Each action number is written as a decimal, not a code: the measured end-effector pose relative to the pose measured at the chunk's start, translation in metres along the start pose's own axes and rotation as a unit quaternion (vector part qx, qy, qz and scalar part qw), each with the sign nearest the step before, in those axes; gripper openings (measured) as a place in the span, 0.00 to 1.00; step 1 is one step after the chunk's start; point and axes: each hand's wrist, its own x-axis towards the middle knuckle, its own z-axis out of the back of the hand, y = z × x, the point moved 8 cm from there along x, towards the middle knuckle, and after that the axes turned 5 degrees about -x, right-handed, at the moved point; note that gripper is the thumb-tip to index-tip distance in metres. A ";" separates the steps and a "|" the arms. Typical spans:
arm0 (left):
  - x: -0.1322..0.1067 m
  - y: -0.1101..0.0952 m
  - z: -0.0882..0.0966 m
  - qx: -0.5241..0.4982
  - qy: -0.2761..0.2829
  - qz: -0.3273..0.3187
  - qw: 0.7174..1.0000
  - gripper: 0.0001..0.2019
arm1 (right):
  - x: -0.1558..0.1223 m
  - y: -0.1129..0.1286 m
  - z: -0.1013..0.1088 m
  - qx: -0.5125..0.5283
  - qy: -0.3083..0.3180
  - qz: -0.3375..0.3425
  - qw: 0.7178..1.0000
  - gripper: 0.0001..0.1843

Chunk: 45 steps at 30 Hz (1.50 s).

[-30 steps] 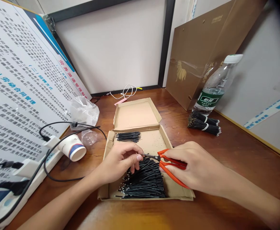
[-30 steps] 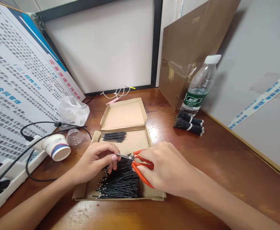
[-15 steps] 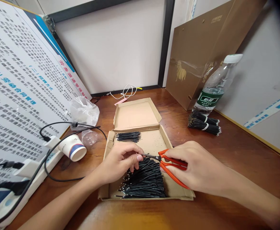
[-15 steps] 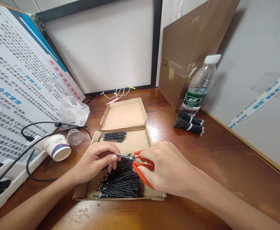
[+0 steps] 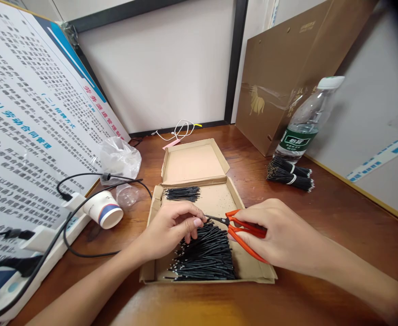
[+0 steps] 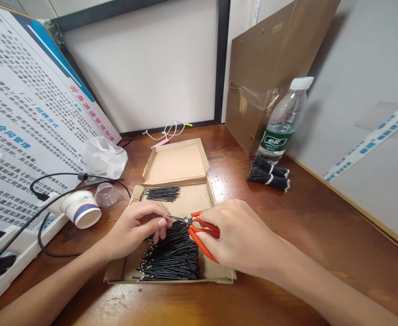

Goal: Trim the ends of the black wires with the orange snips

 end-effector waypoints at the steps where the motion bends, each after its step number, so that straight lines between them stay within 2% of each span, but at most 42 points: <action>1: 0.000 0.001 0.000 -0.001 0.000 0.001 1.000 0.07 | 0.000 0.001 0.000 0.000 0.003 -0.001 1.000 0.15; 38: 0.000 0.010 -0.002 -0.050 0.004 0.053 0.997 0.06 | -0.001 0.002 -0.003 0.020 0.014 -0.001 1.000 0.16; 45: -0.001 0.009 -0.003 -0.053 0.008 0.052 0.997 0.06 | -0.002 0.000 -0.003 0.019 0.019 -0.027 0.999 0.15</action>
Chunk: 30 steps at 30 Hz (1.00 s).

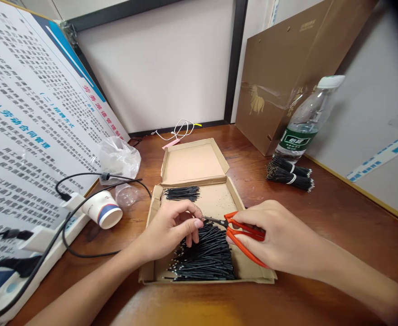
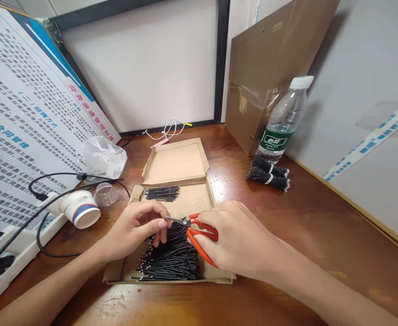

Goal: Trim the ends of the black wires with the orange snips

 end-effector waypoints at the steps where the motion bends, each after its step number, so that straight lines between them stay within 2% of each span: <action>1: 0.000 -0.001 0.000 0.002 0.000 0.000 1.000 0.06 | 0.000 0.000 -0.001 -0.002 0.004 0.000 1.000 0.15; 19: 0.001 -0.001 -0.002 -0.013 0.006 0.012 1.000 0.06 | 0.001 0.001 -0.001 0.021 0.001 0.009 1.000 0.15; 30: 0.000 0.001 -0.002 -0.019 0.011 0.013 1.000 0.06 | 0.001 0.002 -0.001 -0.003 0.001 0.012 1.000 0.16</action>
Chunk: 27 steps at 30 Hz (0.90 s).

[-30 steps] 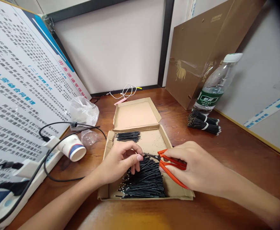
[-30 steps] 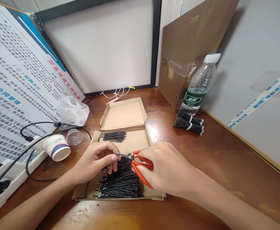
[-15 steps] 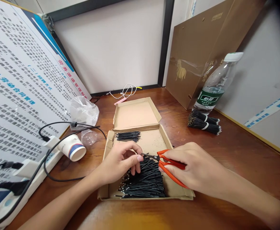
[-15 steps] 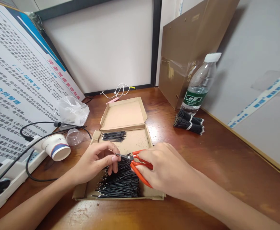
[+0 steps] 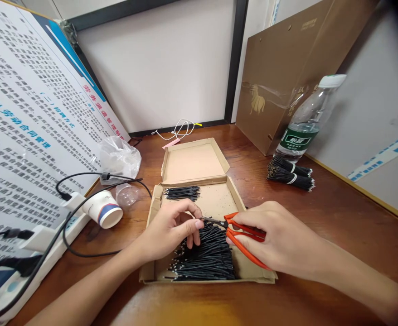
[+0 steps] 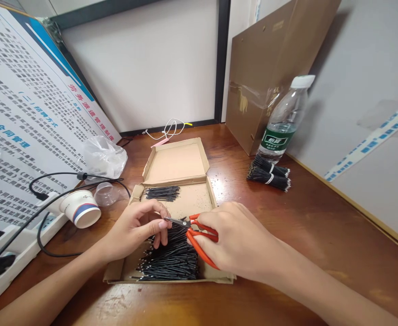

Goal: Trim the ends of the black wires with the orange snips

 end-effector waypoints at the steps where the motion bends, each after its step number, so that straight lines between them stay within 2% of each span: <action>1: 0.000 0.000 0.000 -0.001 0.000 0.000 1.000 0.06 | 0.000 0.000 0.000 0.002 -0.001 0.005 1.000 0.16; 9: 0.000 0.001 0.000 -0.010 0.002 -0.001 1.000 0.07 | 0.000 0.002 0.004 0.018 -0.011 0.011 1.000 0.16; 16: -0.001 0.001 0.001 0.003 0.000 0.005 1.000 0.07 | -0.001 0.001 0.001 -0.007 0.009 -0.013 1.000 0.15; 27: -0.001 0.003 0.001 0.005 0.004 0.001 1.000 0.08 | -0.001 0.001 0.000 -0.009 -0.014 0.018 1.000 0.16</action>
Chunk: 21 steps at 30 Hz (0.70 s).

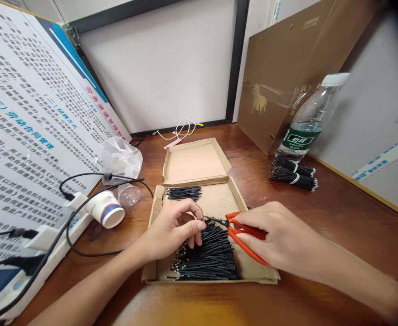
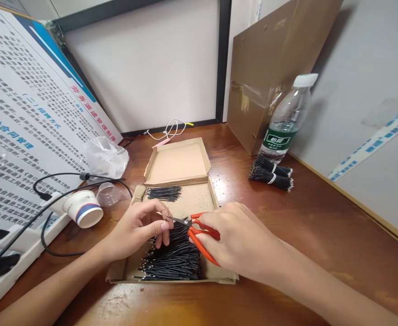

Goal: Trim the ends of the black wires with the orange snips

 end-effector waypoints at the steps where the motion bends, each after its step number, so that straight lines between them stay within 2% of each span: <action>1: 0.000 0.000 0.000 0.001 0.000 0.000 1.000 0.08 | 0.000 0.000 0.001 0.001 0.001 -0.003 1.000 0.16; 12: 0.000 -0.002 0.002 0.029 -0.018 0.001 0.999 0.08 | 0.002 -0.001 -0.001 0.003 0.027 -0.022 0.999 0.15; 21: 0.000 -0.004 0.005 0.063 -0.020 -0.025 0.997 0.08 | 0.002 -0.001 0.003 -0.010 0.000 0.001 1.000 0.16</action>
